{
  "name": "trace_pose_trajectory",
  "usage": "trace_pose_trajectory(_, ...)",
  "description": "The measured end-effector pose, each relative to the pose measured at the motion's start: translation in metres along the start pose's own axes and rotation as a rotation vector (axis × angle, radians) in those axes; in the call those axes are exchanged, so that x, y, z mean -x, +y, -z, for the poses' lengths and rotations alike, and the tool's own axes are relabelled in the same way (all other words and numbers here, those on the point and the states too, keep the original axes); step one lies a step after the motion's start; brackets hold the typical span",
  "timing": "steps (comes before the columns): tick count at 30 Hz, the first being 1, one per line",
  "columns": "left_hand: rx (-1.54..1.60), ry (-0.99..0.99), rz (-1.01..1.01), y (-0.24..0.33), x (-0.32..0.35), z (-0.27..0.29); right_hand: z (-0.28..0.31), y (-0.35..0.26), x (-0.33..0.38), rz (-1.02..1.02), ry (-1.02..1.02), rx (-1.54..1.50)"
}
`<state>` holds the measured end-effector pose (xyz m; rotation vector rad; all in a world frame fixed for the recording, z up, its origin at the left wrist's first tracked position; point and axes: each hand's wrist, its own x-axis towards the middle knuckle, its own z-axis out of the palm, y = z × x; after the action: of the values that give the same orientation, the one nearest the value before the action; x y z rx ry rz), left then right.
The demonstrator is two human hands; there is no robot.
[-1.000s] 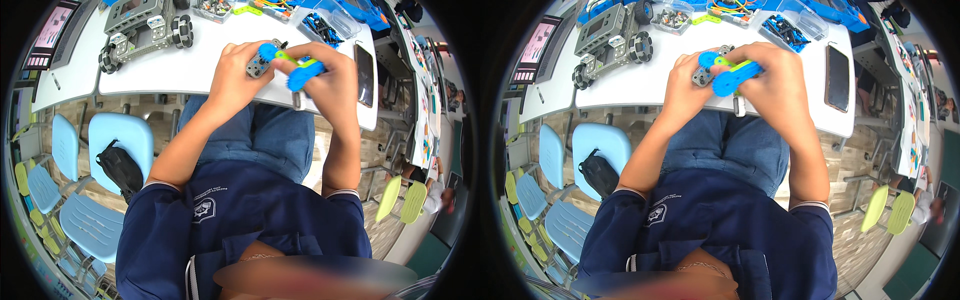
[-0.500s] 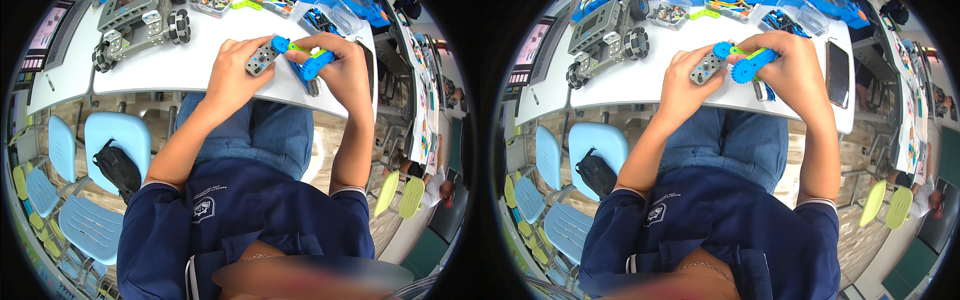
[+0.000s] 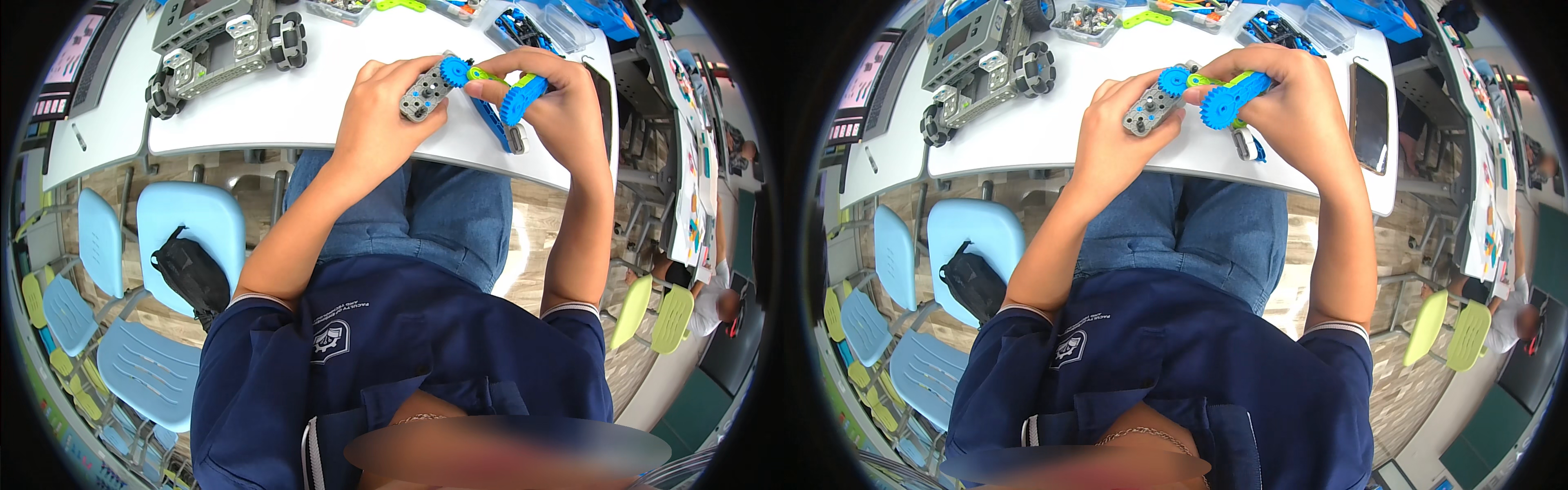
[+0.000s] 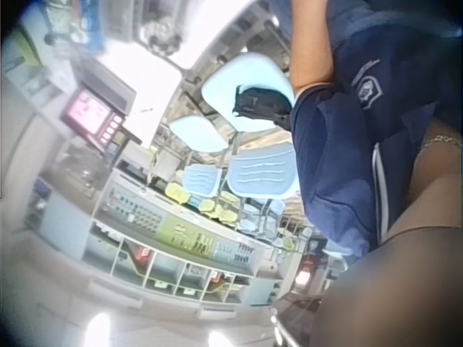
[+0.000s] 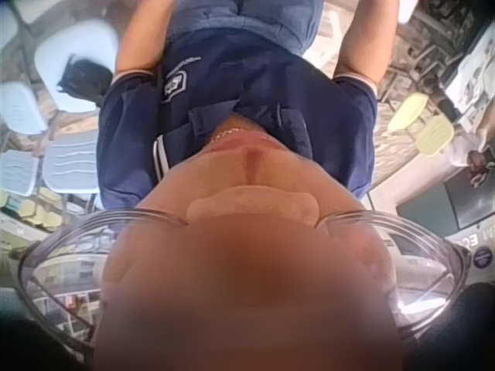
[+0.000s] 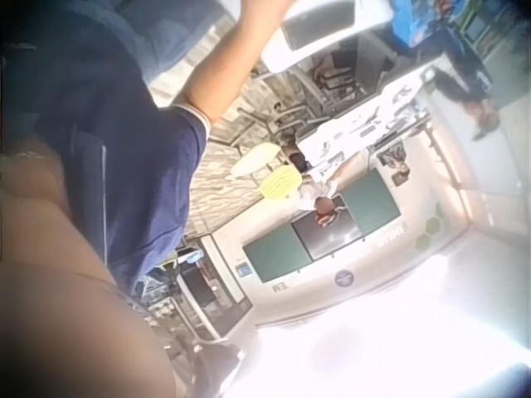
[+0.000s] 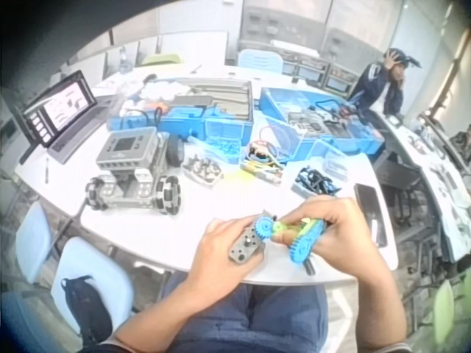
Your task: The person assembles a small robotic arm using LEGO-like components, attaching gears, beams, and connectors by hand. They repeatedly adjust and reattach parts while occasionally referencing a laptop on the table.
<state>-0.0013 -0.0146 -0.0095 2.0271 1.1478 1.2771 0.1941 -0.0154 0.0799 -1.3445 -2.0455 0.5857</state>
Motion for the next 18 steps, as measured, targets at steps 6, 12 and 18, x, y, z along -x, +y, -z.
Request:
trace_pose_trajectory(6, -0.003, -0.002, -0.010, -0.0006, 0.0001, 0.0001, -0.0018, -0.0011, 0.0018, -0.013, 0.027, 0.007)
trace_pose_trajectory(12, 0.000, 0.017, -0.003, -0.0010, 0.0009, -0.0019, -0.0042, -0.0044, 0.0045, 0.083, 0.092, 0.096)
trace_pose_trajectory(18, -0.014, 0.013, -0.003, -0.0012, 0.0015, -0.0021, -0.0081, -0.0036, 0.0012, 0.167, 0.135, 0.127)
